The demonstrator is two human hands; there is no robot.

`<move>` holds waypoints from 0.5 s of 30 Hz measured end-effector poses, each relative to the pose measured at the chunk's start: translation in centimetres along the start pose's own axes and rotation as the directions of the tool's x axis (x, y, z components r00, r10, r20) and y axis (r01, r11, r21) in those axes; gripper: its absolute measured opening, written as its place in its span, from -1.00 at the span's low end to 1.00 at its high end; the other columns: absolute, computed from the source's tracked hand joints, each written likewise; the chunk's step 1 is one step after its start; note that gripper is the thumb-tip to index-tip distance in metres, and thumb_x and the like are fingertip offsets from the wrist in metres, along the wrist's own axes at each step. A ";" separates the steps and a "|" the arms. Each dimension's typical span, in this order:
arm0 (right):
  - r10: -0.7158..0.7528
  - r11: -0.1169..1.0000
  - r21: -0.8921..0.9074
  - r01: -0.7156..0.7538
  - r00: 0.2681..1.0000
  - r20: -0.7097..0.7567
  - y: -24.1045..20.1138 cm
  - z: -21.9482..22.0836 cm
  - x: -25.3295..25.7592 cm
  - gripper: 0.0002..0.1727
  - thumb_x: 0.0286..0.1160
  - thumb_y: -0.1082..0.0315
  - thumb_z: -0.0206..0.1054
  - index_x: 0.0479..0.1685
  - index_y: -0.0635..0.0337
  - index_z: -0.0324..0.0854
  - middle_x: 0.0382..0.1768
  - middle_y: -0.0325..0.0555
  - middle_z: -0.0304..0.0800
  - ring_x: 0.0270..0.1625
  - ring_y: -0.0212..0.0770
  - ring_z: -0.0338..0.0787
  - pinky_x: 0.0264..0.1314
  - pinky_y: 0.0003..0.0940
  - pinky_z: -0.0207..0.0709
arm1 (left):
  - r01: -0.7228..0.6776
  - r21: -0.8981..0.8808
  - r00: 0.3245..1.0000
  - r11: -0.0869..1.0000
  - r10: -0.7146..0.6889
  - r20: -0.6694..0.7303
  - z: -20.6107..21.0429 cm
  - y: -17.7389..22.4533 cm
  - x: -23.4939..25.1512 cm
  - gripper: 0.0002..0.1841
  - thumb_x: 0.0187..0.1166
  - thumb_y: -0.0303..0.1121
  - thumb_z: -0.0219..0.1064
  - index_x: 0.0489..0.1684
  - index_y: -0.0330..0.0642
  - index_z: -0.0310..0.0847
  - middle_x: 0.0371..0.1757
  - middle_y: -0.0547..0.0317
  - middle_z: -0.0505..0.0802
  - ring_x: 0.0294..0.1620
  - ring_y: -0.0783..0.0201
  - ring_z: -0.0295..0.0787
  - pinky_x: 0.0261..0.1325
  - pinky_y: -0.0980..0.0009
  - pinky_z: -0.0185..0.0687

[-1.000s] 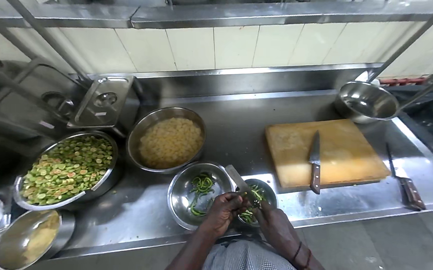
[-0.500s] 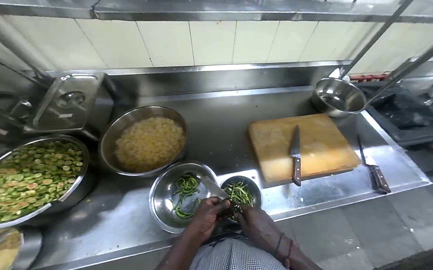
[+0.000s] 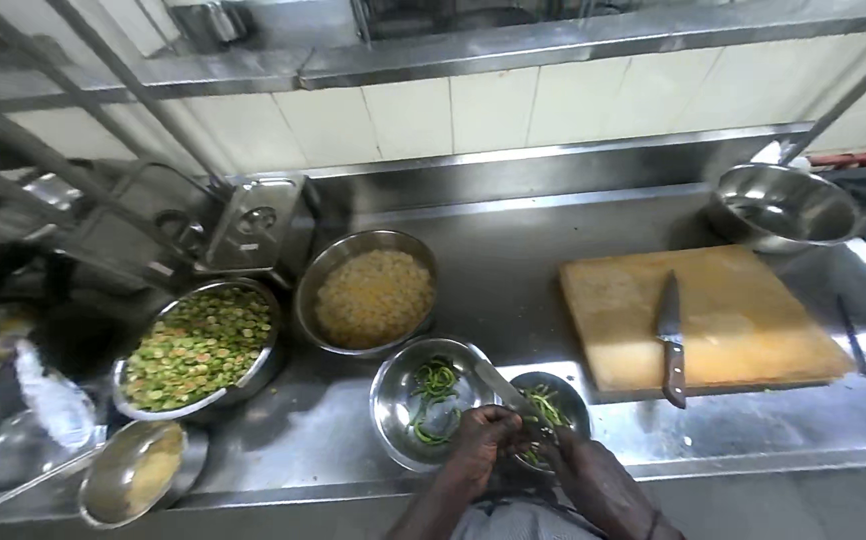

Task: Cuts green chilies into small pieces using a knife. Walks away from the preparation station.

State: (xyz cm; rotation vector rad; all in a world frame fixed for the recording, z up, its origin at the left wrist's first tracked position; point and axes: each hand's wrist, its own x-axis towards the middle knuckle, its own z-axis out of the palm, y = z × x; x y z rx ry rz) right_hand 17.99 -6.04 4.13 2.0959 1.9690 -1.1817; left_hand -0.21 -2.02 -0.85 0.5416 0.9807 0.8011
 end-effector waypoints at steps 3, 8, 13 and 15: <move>0.000 1.000 -0.029 0.000 1.000 -0.004 -0.2 0.3 0.2 -0.54 0.81 0.00 0.03 0.20 0.20 0.61 -0.19 0.18 0.81 -0.02 0.22 0.84 0.08 0.22 0.63 | 0.012 0.042 1.000 0.999 -0.012 0.010 0.0 0.2 -0.1 -0.92 0.63 -0.55 0.34 -0.17 -0.45 0.66 -0.27 -0.10 0.90 -0.26 0.11 0.91 -0.04 0.20 0.88; -0.012 0.999 -0.052 0.011 1.000 -0.008 -0.5 0.5 0.6 -0.55 0.81 0.04 0.02 0.17 0.25 0.61 -0.22 0.19 0.80 -0.05 0.21 0.84 0.08 0.18 0.63 | 0.024 0.034 0.999 0.999 -0.023 -0.028 0.3 -0.1 0.3 -0.91 0.57 -0.55 0.42 -0.29 -0.41 0.65 -0.30 -0.03 0.85 -0.26 0.15 0.86 -0.01 0.21 0.85; -0.013 0.998 -0.054 0.014 1.000 0.017 -0.6 0.8 0.8 -0.55 0.82 0.04 -0.01 0.18 0.23 0.60 -0.22 0.16 0.79 -0.04 0.19 0.84 0.08 0.15 0.64 | 0.066 0.003 0.997 0.998 -0.066 -0.029 0.5 -0.4 0.5 -0.90 0.50 -0.55 0.47 -0.29 -0.38 0.64 -0.31 0.01 0.83 -0.30 0.20 0.81 -0.09 0.27 0.79; -0.021 0.998 -0.062 0.023 0.999 0.031 -0.6 0.8 0.9 -0.53 0.83 0.02 -0.02 0.18 0.24 0.60 -0.21 0.15 0.79 -0.03 0.18 0.84 0.10 0.14 0.63 | 0.087 0.001 0.996 0.996 -0.087 -0.027 0.8 -0.6 0.5 -0.87 0.46 -0.56 0.50 -0.20 -0.38 0.65 -0.28 0.01 0.83 -0.29 0.21 0.79 -0.09 0.29 0.77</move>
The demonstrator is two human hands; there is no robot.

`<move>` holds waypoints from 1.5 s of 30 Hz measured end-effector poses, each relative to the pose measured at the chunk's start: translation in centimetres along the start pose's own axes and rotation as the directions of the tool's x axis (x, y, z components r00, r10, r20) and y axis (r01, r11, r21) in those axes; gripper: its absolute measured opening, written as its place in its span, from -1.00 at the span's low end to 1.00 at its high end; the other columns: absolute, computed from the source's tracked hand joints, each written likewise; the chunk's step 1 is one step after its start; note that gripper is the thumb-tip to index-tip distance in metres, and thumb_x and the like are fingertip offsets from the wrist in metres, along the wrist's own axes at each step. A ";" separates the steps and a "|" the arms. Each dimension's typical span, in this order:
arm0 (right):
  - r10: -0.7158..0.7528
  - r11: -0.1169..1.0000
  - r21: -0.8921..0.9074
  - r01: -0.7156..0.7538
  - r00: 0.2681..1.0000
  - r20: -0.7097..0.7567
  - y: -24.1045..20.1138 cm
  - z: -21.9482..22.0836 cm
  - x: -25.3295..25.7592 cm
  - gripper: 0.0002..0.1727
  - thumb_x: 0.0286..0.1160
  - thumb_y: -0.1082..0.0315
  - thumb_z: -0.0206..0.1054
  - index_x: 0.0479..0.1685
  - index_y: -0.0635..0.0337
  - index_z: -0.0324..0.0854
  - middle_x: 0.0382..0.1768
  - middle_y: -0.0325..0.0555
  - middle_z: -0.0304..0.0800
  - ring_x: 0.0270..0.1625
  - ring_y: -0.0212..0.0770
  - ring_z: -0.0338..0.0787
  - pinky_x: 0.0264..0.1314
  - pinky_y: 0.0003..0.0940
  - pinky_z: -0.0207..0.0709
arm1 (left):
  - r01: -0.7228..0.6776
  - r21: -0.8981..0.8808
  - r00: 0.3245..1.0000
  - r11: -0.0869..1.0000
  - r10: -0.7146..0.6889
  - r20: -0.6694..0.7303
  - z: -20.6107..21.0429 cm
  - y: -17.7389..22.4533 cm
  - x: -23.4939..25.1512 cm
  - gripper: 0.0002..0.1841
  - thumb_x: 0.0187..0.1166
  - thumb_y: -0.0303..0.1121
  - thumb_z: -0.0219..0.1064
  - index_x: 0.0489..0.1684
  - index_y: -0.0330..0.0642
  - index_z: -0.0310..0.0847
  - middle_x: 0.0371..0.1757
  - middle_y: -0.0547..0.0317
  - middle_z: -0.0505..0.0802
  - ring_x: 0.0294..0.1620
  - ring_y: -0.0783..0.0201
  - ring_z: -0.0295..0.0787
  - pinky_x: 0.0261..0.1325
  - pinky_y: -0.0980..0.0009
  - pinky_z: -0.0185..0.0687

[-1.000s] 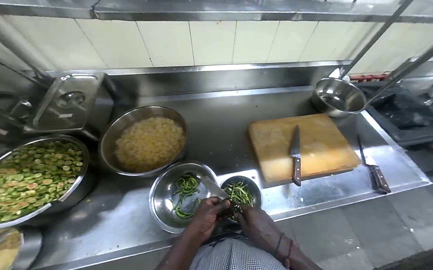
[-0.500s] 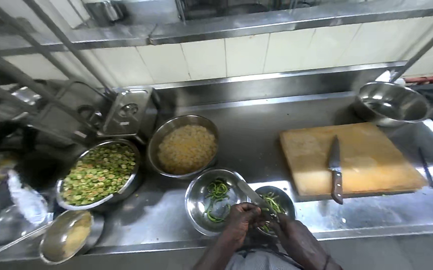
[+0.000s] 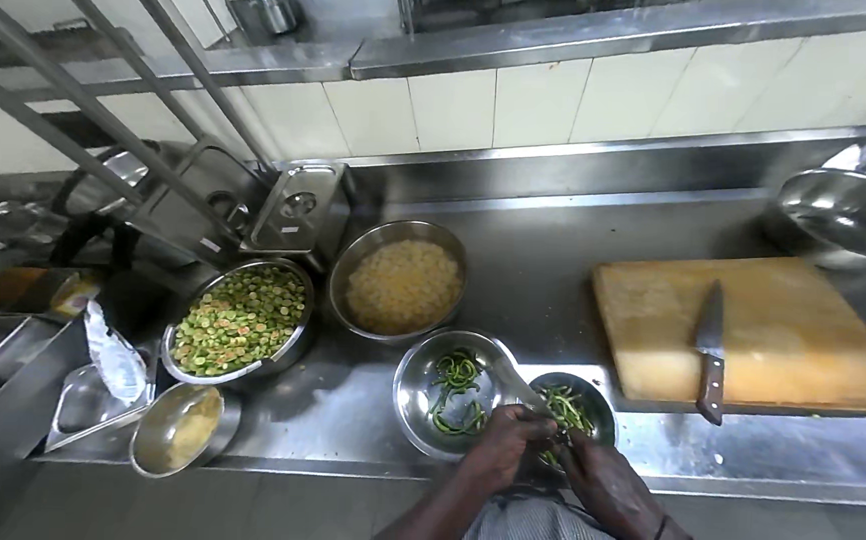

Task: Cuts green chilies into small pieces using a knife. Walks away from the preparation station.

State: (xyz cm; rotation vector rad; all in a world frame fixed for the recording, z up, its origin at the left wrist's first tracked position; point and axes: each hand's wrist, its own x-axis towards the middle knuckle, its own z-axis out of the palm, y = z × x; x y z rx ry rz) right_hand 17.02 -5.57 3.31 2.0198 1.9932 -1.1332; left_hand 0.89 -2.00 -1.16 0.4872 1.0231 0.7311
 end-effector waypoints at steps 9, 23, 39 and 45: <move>0.001 0.998 0.069 -0.001 1.000 0.010 -0.3 -0.3 -0.2 -0.55 0.81 0.06 0.01 0.12 0.26 0.65 -0.12 0.16 0.80 0.08 0.15 0.82 0.20 0.13 0.61 | 0.004 0.077 1.000 0.997 -0.002 -0.017 1.8 -0.2 0.0 -0.63 0.33 -0.57 0.60 0.03 -0.44 0.57 -0.22 -0.08 0.86 -0.21 0.15 0.86 -0.03 0.24 0.82; 0.161 0.957 0.288 -0.027 0.877 -0.452 3.1 -1.9 -0.5 -0.66 0.78 0.10 0.18 -0.13 0.21 0.63 -0.60 -0.10 0.59 -0.52 -0.08 0.67 -0.38 -0.02 0.57 | -0.389 0.767 0.920 0.511 0.265 0.290 -0.6 2.9 0.9 -0.60 0.86 -0.30 0.04 0.55 -0.10 0.59 0.66 0.17 0.59 0.67 0.24 0.46 0.72 0.13 0.31; 0.114 0.969 0.248 0.000 0.889 -0.444 3.3 -1.1 -0.2 -0.69 0.76 0.11 0.20 -0.20 0.15 0.64 -0.65 -0.18 0.53 -0.57 -0.15 0.61 -0.45 -0.09 0.51 | 0.123 0.986 0.949 0.115 0.276 -0.151 -9.6 6.3 -0.1 -0.81 0.59 -0.30 0.42 0.03 -0.13 0.81 0.04 -0.06 0.87 0.13 -0.11 0.80 0.26 -0.22 0.64; 0.098 0.977 0.214 -0.006 0.900 -0.424 3.1 -1.2 -0.2 -0.68 0.76 0.09 0.20 -0.22 0.14 0.62 -0.67 -0.19 0.51 -0.59 -0.17 0.59 -0.46 -0.11 0.49 | 0.212 0.977 0.959 -0.019 0.197 -0.204 -9.5 4.7 0.6 -0.81 0.58 -0.30 0.40 0.02 -0.10 0.81 0.04 -0.04 0.88 0.16 -0.10 0.80 0.22 -0.17 0.66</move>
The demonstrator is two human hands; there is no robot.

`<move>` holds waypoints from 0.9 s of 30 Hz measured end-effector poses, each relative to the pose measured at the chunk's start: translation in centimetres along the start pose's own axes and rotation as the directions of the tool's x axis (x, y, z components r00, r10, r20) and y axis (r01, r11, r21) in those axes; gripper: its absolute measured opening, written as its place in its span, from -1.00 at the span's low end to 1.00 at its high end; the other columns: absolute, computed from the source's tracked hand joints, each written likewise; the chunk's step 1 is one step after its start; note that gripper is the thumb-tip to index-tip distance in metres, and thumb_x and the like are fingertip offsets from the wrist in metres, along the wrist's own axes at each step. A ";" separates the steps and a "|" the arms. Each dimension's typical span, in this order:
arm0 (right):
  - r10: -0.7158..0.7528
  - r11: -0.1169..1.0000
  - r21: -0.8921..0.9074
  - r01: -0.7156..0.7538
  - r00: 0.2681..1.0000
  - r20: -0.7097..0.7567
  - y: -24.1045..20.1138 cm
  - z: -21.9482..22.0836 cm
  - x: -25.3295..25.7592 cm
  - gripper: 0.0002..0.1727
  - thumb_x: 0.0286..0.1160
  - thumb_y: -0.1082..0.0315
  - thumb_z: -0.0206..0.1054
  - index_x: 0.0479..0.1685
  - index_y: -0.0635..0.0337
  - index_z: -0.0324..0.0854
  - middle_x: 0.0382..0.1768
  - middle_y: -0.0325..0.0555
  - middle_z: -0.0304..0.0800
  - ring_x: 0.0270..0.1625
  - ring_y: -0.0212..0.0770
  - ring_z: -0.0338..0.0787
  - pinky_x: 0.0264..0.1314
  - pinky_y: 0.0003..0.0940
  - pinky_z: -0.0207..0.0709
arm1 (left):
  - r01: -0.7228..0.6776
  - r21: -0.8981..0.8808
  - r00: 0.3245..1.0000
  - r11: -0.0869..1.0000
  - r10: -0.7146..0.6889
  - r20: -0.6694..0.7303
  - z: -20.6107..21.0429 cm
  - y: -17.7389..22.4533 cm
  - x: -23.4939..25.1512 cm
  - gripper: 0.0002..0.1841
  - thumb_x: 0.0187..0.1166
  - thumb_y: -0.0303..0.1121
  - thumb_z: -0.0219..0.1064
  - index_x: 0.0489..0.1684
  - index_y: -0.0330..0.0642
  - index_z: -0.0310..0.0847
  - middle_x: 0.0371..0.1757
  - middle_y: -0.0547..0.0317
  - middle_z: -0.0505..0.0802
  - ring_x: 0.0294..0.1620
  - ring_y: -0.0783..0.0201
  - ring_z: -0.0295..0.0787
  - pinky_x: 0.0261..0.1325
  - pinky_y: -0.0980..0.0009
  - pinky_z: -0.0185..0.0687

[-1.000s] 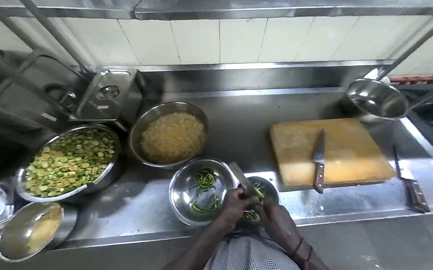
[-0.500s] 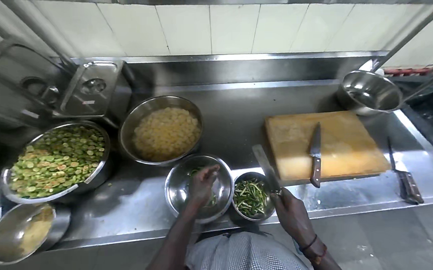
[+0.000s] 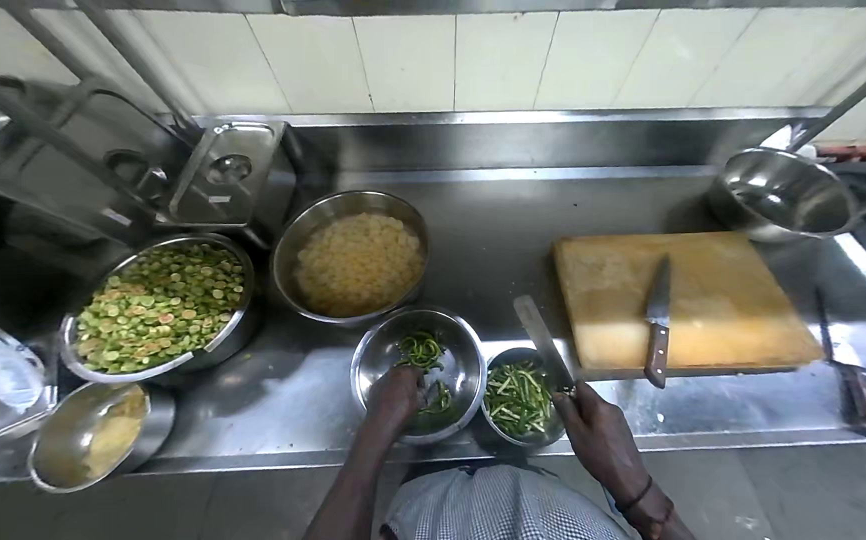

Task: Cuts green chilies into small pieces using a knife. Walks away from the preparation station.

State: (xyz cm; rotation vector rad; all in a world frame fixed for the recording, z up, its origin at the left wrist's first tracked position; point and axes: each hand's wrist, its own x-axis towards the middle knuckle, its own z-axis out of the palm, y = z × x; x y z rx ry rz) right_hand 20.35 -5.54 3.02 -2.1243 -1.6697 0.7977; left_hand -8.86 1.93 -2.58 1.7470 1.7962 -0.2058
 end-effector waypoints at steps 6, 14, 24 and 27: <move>-0.023 1.000 0.009 0.023 1.000 -0.001 0.5 0.3 -0.1 -0.66 0.75 0.07 0.20 -0.24 0.16 0.61 -0.67 -0.19 0.50 -0.58 -0.15 0.60 -0.46 -0.09 0.50 | 0.010 -0.024 0.998 1.000 -0.011 -0.069 -1.1 -0.4 0.2 -0.81 0.59 -0.31 0.40 0.01 -0.13 0.83 0.04 -0.11 0.88 0.14 -0.17 0.80 0.21 -0.23 0.64; -0.022 1.000 0.014 0.022 1.000 0.006 0.5 0.3 -0.6 -0.67 0.75 0.06 0.17 -0.25 0.11 0.60 -0.67 -0.21 0.49 -0.59 -0.17 0.59 -0.48 -0.11 0.49 | -0.108 0.102 0.986 0.989 0.094 0.135 1.9 2.2 0.1 -0.67 0.60 -0.18 0.36 0.19 -0.15 0.77 0.34 -0.09 0.76 0.46 -0.12 0.61 0.48 -0.14 0.52; -0.050 0.999 0.015 0.048 0.978 0.204 -0.2 0.9 -1.4 -0.60 0.75 -0.01 0.12 -0.14 0.15 0.63 -0.56 -0.13 0.60 -0.44 -0.08 0.70 -0.29 -0.04 0.58 | -0.176 -0.752 0.982 0.635 0.171 -0.085 -0.5 2.7 -1.0 -0.73 0.56 -0.51 0.44 0.18 -0.24 0.68 -0.08 0.01 0.85 -0.25 0.20 0.85 -0.08 0.25 0.84; -0.102 0.995 0.007 0.104 0.960 0.262 -0.6 1.1 -1.6 -0.56 0.76 -0.03 0.08 -0.09 0.17 0.63 -0.51 -0.08 0.62 -0.38 -0.04 0.72 -0.22 0.00 0.60 | -0.221 -0.849 0.967 0.481 0.222 -0.126 -0.8 3.8 -1.9 -0.78 0.63 -0.56 0.32 0.16 -0.26 0.74 -0.13 0.03 0.86 -0.31 0.23 0.79 -0.14 0.34 0.77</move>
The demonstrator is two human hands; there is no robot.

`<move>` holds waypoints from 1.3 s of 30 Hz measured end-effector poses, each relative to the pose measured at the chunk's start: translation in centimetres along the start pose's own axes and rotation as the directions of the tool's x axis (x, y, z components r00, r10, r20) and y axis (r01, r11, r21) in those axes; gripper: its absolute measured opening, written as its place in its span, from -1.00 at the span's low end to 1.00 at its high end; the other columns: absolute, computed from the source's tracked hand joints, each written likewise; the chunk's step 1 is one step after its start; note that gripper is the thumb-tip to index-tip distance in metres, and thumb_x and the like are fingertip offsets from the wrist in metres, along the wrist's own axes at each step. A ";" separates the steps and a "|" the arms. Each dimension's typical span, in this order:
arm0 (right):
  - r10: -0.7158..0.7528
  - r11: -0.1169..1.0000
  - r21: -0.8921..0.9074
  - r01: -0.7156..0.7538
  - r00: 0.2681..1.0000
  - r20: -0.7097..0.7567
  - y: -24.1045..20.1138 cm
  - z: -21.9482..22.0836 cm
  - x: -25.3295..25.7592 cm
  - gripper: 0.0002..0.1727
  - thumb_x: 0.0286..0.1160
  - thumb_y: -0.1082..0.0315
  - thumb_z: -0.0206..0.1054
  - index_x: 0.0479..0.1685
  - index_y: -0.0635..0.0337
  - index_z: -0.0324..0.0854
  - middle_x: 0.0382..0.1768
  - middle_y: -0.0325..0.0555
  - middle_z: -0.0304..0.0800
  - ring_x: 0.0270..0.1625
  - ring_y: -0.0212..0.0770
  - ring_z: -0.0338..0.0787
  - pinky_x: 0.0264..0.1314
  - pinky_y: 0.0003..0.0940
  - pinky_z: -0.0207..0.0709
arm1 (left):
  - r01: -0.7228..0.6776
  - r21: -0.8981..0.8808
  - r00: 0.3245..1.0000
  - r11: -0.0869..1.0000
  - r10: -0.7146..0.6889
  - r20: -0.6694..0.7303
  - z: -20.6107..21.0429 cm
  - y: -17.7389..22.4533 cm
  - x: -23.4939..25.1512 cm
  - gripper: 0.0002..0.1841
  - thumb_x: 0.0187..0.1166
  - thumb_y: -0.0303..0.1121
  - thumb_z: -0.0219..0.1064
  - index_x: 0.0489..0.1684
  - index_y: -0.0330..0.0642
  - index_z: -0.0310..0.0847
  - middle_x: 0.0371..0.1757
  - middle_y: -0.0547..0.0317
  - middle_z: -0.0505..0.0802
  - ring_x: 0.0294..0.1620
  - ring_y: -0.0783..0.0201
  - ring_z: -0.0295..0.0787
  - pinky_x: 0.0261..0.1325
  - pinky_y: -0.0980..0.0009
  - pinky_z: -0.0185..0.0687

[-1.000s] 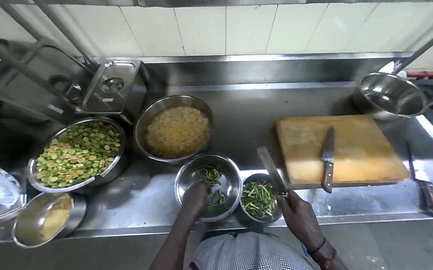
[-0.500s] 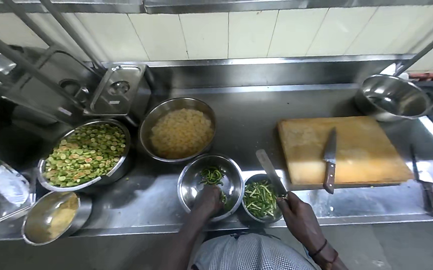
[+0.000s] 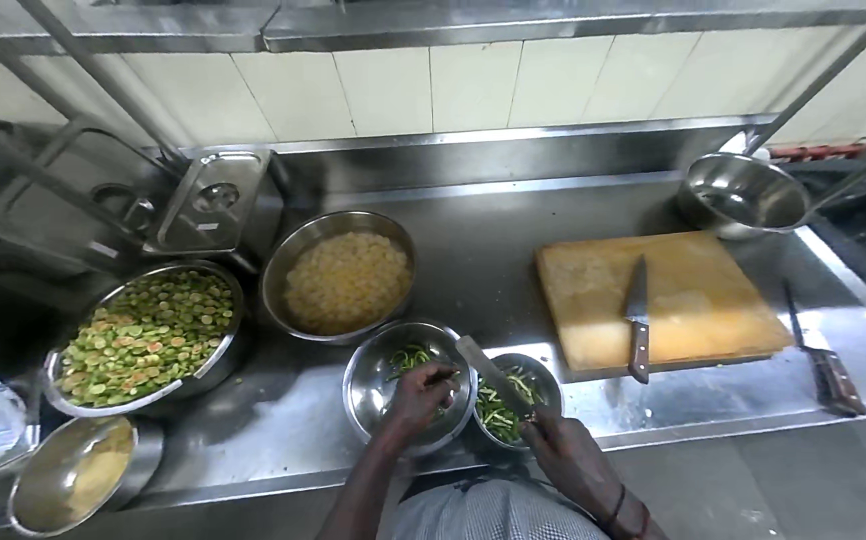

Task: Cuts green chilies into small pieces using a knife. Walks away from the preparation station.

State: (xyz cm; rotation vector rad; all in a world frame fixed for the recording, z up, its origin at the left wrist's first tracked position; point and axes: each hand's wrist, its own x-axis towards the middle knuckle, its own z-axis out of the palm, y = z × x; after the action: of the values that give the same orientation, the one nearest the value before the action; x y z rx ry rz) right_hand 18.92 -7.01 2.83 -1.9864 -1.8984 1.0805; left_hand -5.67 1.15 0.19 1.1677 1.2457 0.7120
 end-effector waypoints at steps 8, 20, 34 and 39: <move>0.012 0.999 -0.047 -0.009 0.997 0.071 -0.7 -0.1 -0.2 -0.54 0.77 -0.04 0.06 -0.02 0.18 0.63 -0.47 -0.02 0.66 -0.32 0.02 0.75 -0.16 0.04 0.61 | -0.043 -0.205 0.999 0.978 0.037 -0.031 1.0 0.2 -0.3 -0.87 0.69 -0.50 0.28 -0.17 -0.32 0.75 -0.27 0.08 0.80 -0.42 0.34 0.57 -0.28 0.46 0.53; 0.017 0.994 -0.113 -0.009 0.998 0.066 -1.0 0.0 -0.1 -0.53 0.77 -0.05 0.04 -0.01 0.18 0.63 -0.44 0.01 0.69 -0.27 0.05 0.79 -0.12 0.06 0.62 | -0.034 -0.266 0.998 0.963 0.018 -0.062 1.2 0.1 -0.1 -0.90 0.59 -0.54 0.39 -0.35 -0.32 0.76 -0.39 0.08 0.76 -0.43 0.32 0.58 -0.28 0.47 0.55; 0.073 0.974 -0.223 -0.035 0.983 0.166 -2.8 -1.0 0.5 -0.53 0.83 0.01 -0.01 0.19 0.22 0.61 -0.17 0.14 0.80 0.02 0.16 0.84 0.13 0.12 0.63 | 0.102 -0.367 0.994 0.925 -0.112 -0.006 3.3 0.4 0.2 -0.93 0.46 -0.55 0.50 -0.36 -0.34 0.73 -0.43 0.09 0.78 -0.45 0.34 0.62 -0.31 0.48 0.57; 0.066 0.980 -0.195 -0.041 0.990 0.124 -2.4 -0.7 0.8 -0.53 0.82 0.00 -0.01 0.17 0.19 0.62 -0.23 0.11 0.79 -0.03 0.14 0.84 0.09 0.11 0.64 | 0.126 -0.482 0.991 0.867 -0.131 0.024 4.2 0.8 0.0 -0.94 0.53 -0.59 0.43 -0.18 -0.41 0.70 -0.27 -0.01 0.83 -0.31 0.26 0.75 -0.12 0.40 0.73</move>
State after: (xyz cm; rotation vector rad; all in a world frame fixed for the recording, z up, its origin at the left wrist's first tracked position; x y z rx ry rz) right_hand 17.41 -5.66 4.48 -2.1279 -2.0996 1.1024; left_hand -1.51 0.28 0.61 0.6623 1.0577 0.8678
